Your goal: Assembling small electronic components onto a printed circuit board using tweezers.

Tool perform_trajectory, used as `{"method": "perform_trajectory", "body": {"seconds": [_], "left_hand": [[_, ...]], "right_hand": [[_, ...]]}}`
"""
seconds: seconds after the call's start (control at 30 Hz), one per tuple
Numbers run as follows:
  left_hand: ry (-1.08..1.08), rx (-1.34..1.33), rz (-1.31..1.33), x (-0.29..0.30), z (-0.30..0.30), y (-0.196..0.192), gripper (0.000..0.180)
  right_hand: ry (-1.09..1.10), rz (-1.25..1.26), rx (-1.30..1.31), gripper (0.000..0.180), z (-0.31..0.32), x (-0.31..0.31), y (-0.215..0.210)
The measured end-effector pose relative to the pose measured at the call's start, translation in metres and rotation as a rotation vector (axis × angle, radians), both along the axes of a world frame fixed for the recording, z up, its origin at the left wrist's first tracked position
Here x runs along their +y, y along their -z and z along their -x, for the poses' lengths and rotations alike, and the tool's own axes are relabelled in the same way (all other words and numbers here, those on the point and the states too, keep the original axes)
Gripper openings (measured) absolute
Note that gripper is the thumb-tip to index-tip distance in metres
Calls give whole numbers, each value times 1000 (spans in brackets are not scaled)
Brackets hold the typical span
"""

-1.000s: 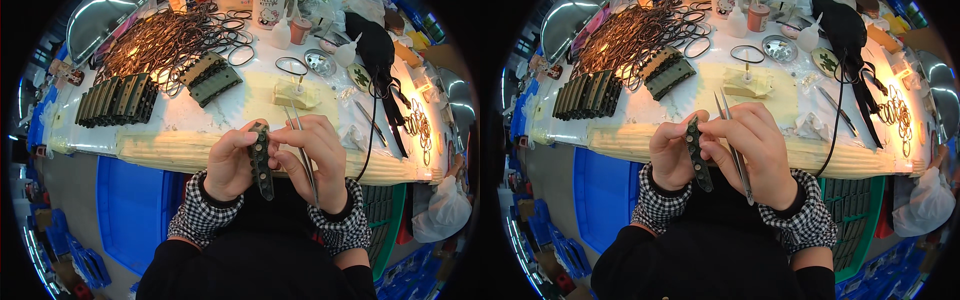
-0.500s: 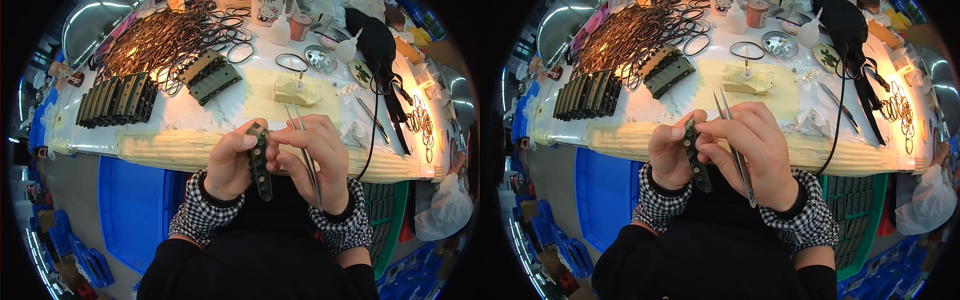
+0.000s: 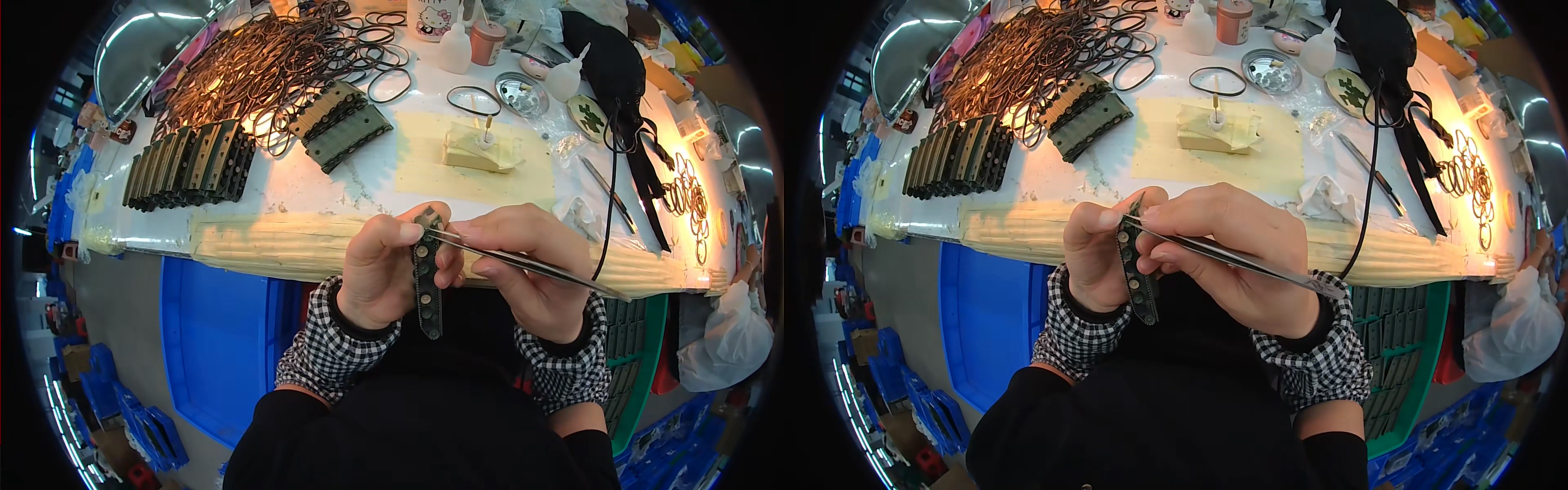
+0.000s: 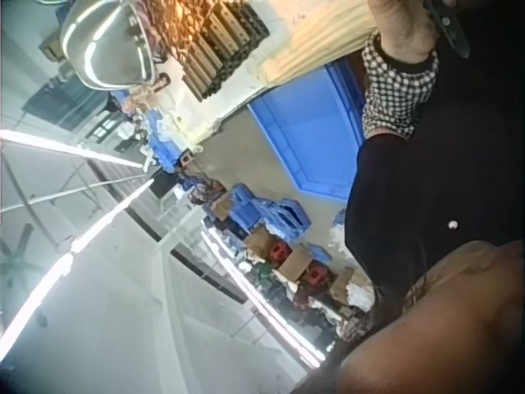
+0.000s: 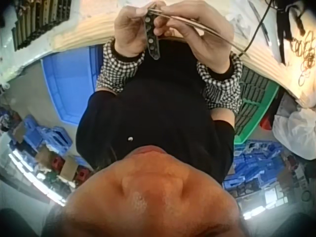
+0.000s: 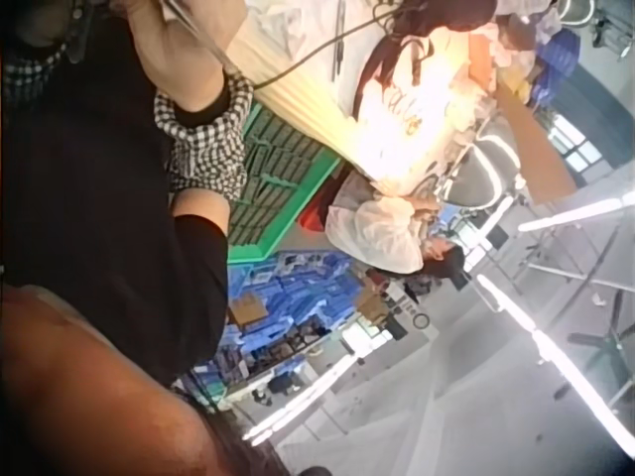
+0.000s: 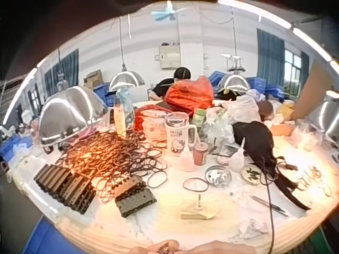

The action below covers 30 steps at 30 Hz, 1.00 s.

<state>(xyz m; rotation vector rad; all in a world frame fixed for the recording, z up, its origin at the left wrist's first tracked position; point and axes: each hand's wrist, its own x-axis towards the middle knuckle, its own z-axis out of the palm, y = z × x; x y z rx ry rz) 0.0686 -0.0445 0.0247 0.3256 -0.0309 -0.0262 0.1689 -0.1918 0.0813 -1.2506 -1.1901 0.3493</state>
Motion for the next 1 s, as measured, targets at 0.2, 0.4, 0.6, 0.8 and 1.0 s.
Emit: {"method": "perform_trajectory", "body": {"seconds": [0.2, 0.4, 0.6, 0.8, 1.0], "left_hand": [[-2, 1, -29, -1, -1, 0, 25], [52, 19, -104, 1, 0, 4, 27], [77, 105, -69, -3, 4, 0, 29], [124, 136, -58, -7, 4, 0, 30], [98, 101, 36, -6, 2, 1, 30]], "right_hand": [[-5, 7, 159, 13, 5, 1, 4], [-31, 44, 93, 14, -6, -4, 2], [-104, 128, -237, 14, -26, -6, -13], [-140, 132, -259, 16, -31, -11, -10], [-105, 81, -350, 17, -32, -7, -6]]}}
